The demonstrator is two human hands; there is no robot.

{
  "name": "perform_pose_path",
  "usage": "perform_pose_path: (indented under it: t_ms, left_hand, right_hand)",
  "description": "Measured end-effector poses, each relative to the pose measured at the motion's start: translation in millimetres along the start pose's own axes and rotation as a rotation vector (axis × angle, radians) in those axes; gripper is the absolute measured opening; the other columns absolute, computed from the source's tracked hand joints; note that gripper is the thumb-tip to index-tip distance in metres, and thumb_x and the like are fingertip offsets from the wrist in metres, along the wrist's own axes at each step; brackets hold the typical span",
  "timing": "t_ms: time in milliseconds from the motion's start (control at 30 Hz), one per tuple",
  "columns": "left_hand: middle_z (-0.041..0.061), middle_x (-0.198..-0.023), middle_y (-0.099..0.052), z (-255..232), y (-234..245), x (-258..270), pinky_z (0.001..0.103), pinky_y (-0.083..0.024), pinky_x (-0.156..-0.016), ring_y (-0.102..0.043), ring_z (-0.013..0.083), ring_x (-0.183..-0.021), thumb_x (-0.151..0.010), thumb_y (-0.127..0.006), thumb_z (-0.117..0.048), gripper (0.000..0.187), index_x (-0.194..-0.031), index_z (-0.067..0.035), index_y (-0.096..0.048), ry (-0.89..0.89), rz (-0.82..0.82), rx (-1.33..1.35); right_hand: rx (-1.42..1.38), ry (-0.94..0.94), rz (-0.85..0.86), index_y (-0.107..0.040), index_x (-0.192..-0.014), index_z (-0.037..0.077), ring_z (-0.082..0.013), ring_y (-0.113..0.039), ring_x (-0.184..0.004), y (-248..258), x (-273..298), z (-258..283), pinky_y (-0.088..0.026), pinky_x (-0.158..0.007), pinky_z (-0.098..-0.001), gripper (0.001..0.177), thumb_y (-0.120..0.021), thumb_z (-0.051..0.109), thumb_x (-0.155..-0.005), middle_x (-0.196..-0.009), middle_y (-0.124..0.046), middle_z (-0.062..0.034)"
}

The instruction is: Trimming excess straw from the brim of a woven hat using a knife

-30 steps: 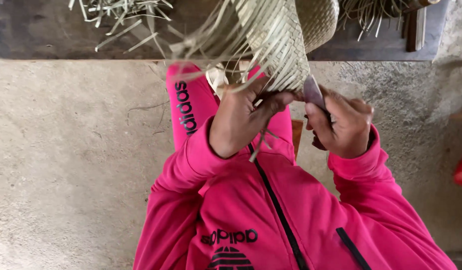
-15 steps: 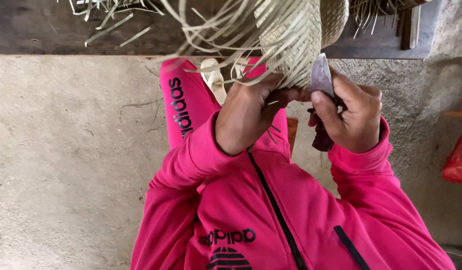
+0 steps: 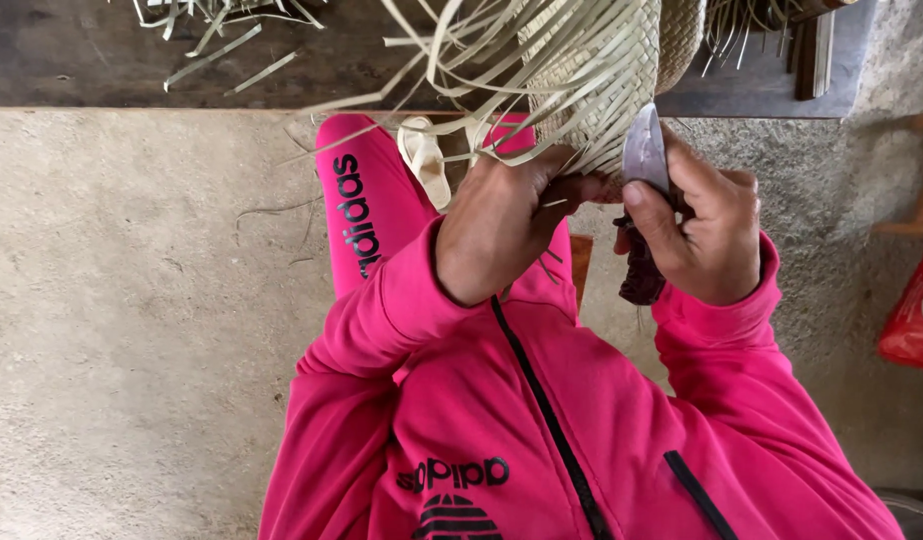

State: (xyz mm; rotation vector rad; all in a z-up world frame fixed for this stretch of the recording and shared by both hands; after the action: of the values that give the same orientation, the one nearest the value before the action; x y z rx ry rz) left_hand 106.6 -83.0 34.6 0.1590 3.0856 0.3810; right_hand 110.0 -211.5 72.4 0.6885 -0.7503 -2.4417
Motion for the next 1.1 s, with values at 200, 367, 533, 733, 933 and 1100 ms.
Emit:
perform_pose_path:
  t_ms: [200, 367, 533, 733, 933, 1100]
  left_hand:
    - [0.006, -0.061, -0.066, -2.5, 0.0, -1.7, 0.043, -0.052, -0.059, -0.065, 0.0352, -0.066, -0.078, -0.067, -0.015, 0.007, -0.076, -0.014, -0.060, -0.044, -0.011, -0.013]
    - [0.010, -0.057, -0.060, -14.6, 5.4, 1.9, 0.040, -0.049, -0.059, -0.061, 0.0358, -0.060, -0.081, -0.062, -0.026, 0.019, -0.073, -0.009, -0.057, -0.037, -0.029, 0.085]
    - [0.009, -0.053, -0.057, 4.6, -3.4, -0.3, 0.035, -0.047, -0.054, -0.058, 0.0358, -0.053, -0.085, -0.056, -0.034, 0.024, -0.069, -0.015, -0.059, -0.024, -0.086, 0.099]
    - [0.004, -0.051, -0.050, 4.8, -9.1, 2.0, 0.029, -0.045, -0.051, -0.054, 0.0318, -0.052, -0.085, -0.058, -0.029, 0.027, -0.062, -0.015, -0.049, -0.120, -0.200, 0.084]
    - [0.006, -0.060, -0.057, 6.4, -7.8, 7.2, 0.033, -0.049, -0.056, -0.059, 0.0354, -0.061, -0.087, -0.056, -0.016, 0.017, -0.070, -0.013, -0.055, -0.188, -0.199, 0.163]
    - [0.009, -0.056, -0.049, 13.4, -7.4, 9.0, 0.032, -0.046, -0.054, -0.055, 0.0351, -0.057, -0.085, -0.059, -0.015, 0.025, -0.064, -0.010, -0.045, -0.170, -0.267, 0.121]
  right_hand:
    - [0.013, -0.041, -0.009, -0.061, -0.108, -0.013, -0.0202, -0.057, -0.049, -3.4, -6.7, 5.1, -0.037, -0.042, -0.0275, 0.023, -0.056, 0.001, -0.091, -0.057, -0.055, -0.0131]
    - [0.053, -0.005, -0.083, -0.063, -0.106, -0.013, -0.0216, -0.057, -0.045, 1.4, -6.9, 9.7, -0.041, -0.042, -0.0273, 0.018, -0.058, -0.004, -0.091, -0.059, -0.059, -0.0144]
    - [0.234, 0.089, -0.117, -0.061, -0.114, -0.014, -0.0288, -0.057, -0.045, -0.1, -0.3, 14.1, -0.044, -0.046, -0.0325, 0.023, -0.057, -0.006, -0.092, -0.069, -0.063, -0.0203]
    - [0.444, 0.115, -0.224, -0.063, -0.114, -0.009, -0.0310, -0.062, -0.051, -0.6, 13.2, 13.5, -0.044, -0.047, -0.0302, 0.025, -0.063, -0.003, -0.090, -0.071, -0.066, -0.0159]
    - [0.339, 0.119, -0.207, -0.063, -0.107, -0.011, -0.0241, -0.062, -0.050, -2.8, 8.7, 20.9, -0.045, -0.048, -0.0249, 0.018, -0.061, -0.008, -0.089, -0.073, -0.068, -0.0128]
    - [0.470, 0.171, -0.147, -0.059, -0.111, -0.010, -0.0273, -0.060, -0.047, -12.8, 8.1, 25.5, -0.045, -0.046, -0.0293, 0.023, -0.060, -0.005, -0.089, -0.072, -0.067, -0.0164]
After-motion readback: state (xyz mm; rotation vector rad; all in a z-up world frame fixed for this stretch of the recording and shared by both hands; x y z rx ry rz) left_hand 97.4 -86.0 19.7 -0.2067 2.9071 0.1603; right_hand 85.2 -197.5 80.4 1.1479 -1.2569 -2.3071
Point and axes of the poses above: each hand's wrist, its own x-axis away from the middle knuckle, its own y-axis out of the back of the hand, z = x × y, the point moved 10 cm from there along -x, towards the middle knuckle
